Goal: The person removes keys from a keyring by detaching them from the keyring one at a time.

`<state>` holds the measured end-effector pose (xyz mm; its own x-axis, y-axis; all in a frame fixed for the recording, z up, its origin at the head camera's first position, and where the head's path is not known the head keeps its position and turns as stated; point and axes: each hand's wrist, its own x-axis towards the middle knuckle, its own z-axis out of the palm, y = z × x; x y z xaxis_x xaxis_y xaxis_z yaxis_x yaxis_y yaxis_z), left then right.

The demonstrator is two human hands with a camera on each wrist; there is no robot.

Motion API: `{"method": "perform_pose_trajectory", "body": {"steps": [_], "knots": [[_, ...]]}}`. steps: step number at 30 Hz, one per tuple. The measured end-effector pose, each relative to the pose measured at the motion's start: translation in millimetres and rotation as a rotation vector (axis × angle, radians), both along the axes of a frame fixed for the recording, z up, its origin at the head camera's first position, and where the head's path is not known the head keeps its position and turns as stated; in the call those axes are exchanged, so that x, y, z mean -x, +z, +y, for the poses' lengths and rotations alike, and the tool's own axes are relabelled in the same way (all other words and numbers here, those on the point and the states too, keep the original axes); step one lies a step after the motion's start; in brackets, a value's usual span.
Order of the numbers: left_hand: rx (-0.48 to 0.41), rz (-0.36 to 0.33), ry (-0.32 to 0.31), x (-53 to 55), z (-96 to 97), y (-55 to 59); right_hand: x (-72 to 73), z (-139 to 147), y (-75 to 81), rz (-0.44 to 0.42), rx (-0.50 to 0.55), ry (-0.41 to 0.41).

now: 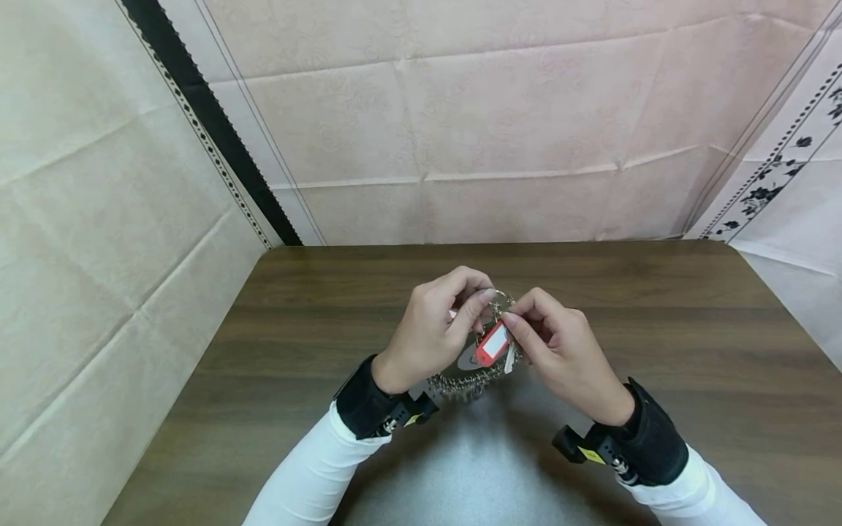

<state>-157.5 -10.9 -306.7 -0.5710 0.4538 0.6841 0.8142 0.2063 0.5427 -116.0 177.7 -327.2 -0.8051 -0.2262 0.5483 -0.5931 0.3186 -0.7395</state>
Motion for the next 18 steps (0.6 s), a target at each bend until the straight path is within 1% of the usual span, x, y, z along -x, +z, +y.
{"method": "perform_pose_trajectory", "body": {"steps": [8,12,18], "knots": [[0.012,-0.004,0.013,0.1,-2.5,2.5,-0.8,3,2.0,0.028,0.018,-0.001],[0.016,0.014,0.016,0.1,-3.2,3.1,-0.6,6,6.1,0.062,0.038,-0.013],[0.009,0.062,0.042,2.2,-5.3,4.2,0.0,15,13.5,0.097,0.067,-0.062]]}}
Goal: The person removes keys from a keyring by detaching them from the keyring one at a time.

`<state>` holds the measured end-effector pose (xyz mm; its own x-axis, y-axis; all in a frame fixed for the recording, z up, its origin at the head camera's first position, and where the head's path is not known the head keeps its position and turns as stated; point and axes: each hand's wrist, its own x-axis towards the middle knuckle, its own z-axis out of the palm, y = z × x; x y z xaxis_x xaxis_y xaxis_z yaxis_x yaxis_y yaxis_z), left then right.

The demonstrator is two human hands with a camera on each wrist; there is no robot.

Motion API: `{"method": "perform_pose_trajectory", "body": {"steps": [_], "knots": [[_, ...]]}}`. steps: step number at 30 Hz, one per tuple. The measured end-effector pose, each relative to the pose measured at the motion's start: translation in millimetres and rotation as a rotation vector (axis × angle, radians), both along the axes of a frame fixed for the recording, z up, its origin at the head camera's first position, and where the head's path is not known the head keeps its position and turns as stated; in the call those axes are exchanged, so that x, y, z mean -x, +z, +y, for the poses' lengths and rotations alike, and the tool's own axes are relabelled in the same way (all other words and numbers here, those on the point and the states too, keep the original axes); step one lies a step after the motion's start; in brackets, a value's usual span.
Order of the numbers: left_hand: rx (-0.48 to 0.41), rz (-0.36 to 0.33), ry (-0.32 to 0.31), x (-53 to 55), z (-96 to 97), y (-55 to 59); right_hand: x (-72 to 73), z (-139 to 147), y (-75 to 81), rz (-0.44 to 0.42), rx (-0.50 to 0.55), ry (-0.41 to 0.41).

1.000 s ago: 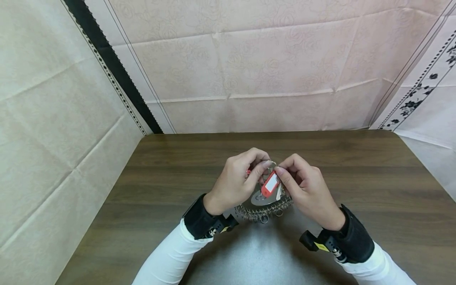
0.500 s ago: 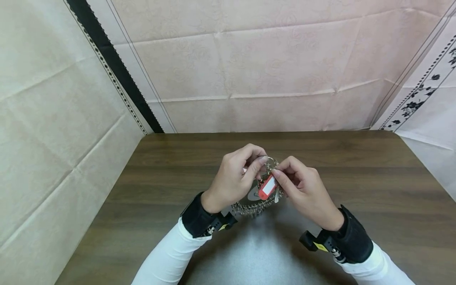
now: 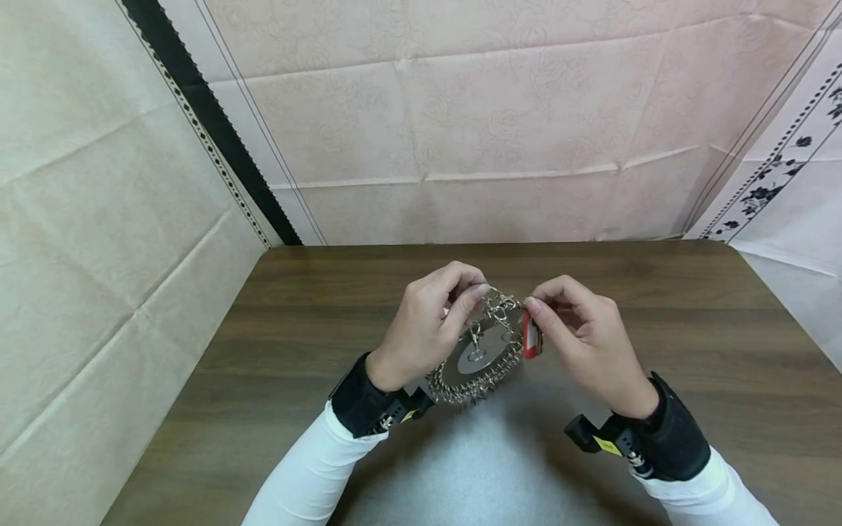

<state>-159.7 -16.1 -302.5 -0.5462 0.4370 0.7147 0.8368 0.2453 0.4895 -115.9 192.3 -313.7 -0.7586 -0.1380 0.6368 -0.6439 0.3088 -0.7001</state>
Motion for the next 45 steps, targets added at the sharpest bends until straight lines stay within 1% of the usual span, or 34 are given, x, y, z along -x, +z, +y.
{"method": "perform_pose_trajectory", "body": {"steps": [6,14,18,21,24,27,34,39,43,45], "knots": [[0.015,0.03,0.03,1.8,-2.9,0.2,3.9,9,2.5,0.001,0.002,-0.04],[0.04,0.023,0.037,2.8,-5.7,1.6,9.8,15,-0.1,-0.029,-0.03,-0.083],[0.059,0.027,0.035,3.0,-6.8,2.3,14.8,18,-3.4,-0.05,-0.047,-0.107],[0.078,0.038,0.04,2.8,-6.9,2.5,20.2,21,-6.6,-0.062,-0.075,-0.15],[0.104,0.054,0.058,2.6,-6.5,2.5,25.9,24,-10.1,-0.081,-0.109,-0.181],[0.124,0.066,0.075,2.4,-6.2,2.3,31.3,27,-14.5,-0.108,-0.132,-0.193],[0.139,0.063,0.078,2.0,-5.5,0.7,43.5,32,-28.4,-0.167,-0.177,-0.197],[0.155,0.079,0.079,2.2,-3.9,-0.8,51.2,34,-39.6,-0.238,-0.22,-0.159],[0.154,0.086,0.076,2.3,-3.4,-1.3,58.1,35,-48.0,-0.278,-0.305,-0.126],[0.152,0.086,0.076,2.5,-3.4,-1.4,61.1,35,-52.1,-0.281,-0.353,-0.112]]}}
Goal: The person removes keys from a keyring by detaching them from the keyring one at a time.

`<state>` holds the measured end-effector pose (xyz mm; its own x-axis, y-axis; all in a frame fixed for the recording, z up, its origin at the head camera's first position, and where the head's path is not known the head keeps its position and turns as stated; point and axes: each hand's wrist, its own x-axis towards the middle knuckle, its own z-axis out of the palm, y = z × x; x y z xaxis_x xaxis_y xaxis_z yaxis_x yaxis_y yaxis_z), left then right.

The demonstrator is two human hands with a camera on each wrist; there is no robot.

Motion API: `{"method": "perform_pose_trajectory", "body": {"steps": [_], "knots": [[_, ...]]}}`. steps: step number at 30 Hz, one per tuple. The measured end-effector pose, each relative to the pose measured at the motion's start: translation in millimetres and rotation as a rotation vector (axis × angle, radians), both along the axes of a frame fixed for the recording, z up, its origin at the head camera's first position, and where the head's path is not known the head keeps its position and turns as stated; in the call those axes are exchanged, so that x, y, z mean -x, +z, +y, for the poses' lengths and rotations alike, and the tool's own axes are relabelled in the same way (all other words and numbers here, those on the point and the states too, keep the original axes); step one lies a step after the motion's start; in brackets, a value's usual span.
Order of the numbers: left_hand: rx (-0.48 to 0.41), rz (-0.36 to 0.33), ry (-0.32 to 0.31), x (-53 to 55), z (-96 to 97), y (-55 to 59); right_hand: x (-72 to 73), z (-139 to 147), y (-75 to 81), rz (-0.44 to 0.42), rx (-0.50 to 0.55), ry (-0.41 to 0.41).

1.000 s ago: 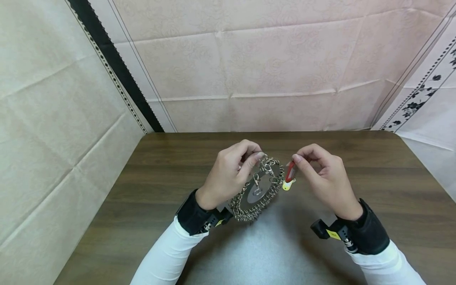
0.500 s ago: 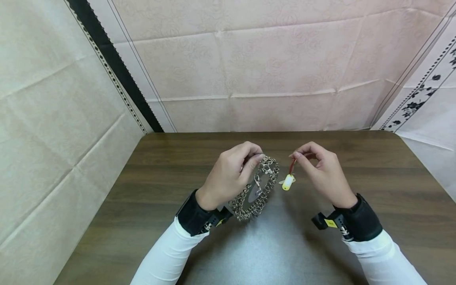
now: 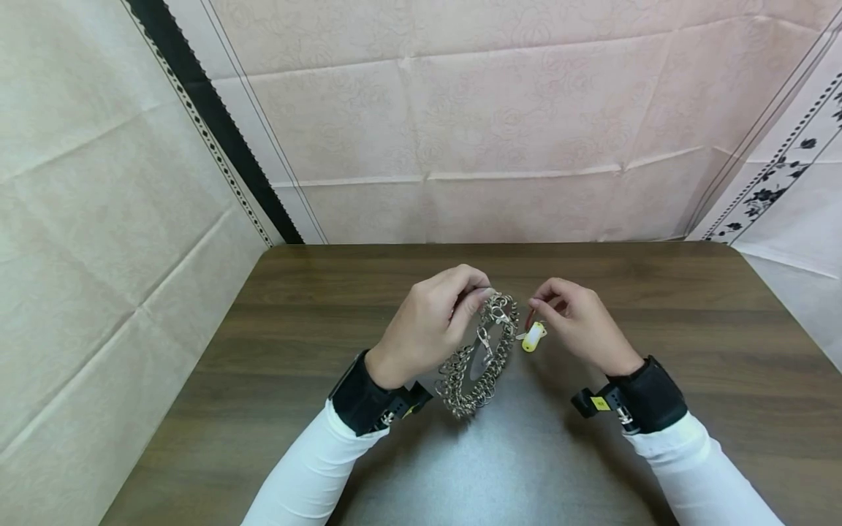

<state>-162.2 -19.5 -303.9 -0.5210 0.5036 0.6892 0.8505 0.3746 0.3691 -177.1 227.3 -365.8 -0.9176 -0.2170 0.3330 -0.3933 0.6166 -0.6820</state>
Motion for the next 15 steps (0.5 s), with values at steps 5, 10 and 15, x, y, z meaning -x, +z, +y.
{"method": "perform_pose_trajectory", "body": {"steps": [5,10,15], "knots": [[0.005,0.006,0.002,0.8,-0.6,-0.6,6.8,0,-11.4,-0.007,-0.075,0.026],[0.008,0.01,0.001,2.3,-0.8,-0.6,10.6,1,-21.0,-0.056,-0.118,0.051],[0.016,0.007,-0.003,3.2,-0.9,-0.7,11.6,1,-24.6,-0.083,-0.124,0.067]]}}
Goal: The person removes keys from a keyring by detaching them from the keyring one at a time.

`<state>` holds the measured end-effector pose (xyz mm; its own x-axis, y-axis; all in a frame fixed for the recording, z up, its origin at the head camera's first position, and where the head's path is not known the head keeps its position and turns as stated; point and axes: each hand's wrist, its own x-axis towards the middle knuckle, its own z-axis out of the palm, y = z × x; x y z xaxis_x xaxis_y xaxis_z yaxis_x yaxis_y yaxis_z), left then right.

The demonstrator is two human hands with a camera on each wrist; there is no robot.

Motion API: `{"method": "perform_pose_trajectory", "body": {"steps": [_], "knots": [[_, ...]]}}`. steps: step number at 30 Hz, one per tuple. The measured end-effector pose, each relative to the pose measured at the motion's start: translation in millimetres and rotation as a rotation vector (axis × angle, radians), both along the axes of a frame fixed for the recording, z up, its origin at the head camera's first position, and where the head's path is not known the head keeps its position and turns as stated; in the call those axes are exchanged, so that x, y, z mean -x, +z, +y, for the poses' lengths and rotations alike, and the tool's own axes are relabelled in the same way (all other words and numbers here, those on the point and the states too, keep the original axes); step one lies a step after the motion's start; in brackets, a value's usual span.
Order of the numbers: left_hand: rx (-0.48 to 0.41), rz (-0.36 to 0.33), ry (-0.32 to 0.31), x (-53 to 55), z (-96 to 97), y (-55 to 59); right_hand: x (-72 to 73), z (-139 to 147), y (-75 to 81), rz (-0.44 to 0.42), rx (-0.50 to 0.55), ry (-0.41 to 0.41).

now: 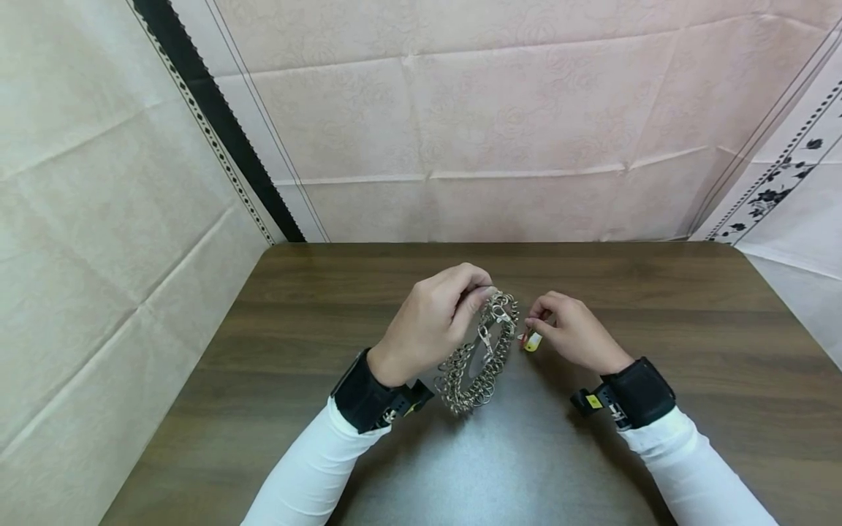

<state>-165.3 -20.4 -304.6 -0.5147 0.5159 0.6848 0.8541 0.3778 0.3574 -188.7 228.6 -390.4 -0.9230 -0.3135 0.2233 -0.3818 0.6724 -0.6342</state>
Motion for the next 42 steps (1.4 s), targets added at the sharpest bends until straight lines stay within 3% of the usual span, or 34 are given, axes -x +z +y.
{"method": "perform_pose_trajectory", "body": {"steps": [9,17,22,29,36,42], "knots": [[0.028,0.001,0.0,-0.2,2.3,-1.7,2.4,4,-0.8,-0.001,-0.075,0.004],[0.034,0.006,0.008,-0.9,2.0,-3.0,1.4,8,0.7,-0.126,-0.154,0.099],[0.041,0.017,0.004,-1.3,3.0,-2.9,1.6,6,-1.1,-0.172,-0.16,0.099],[0.052,0.02,0.003,-1.6,4.0,-3.2,1.3,6,-0.1,-0.144,-0.147,0.108],[0.059,0.003,-0.004,-1.3,3.8,-3.8,-4.2,5,14.2,-0.093,-0.114,0.07],[0.072,0.003,-0.006,-1.8,3.7,-3.8,-11.1,4,25.4,-0.053,-0.003,0.092]]}}
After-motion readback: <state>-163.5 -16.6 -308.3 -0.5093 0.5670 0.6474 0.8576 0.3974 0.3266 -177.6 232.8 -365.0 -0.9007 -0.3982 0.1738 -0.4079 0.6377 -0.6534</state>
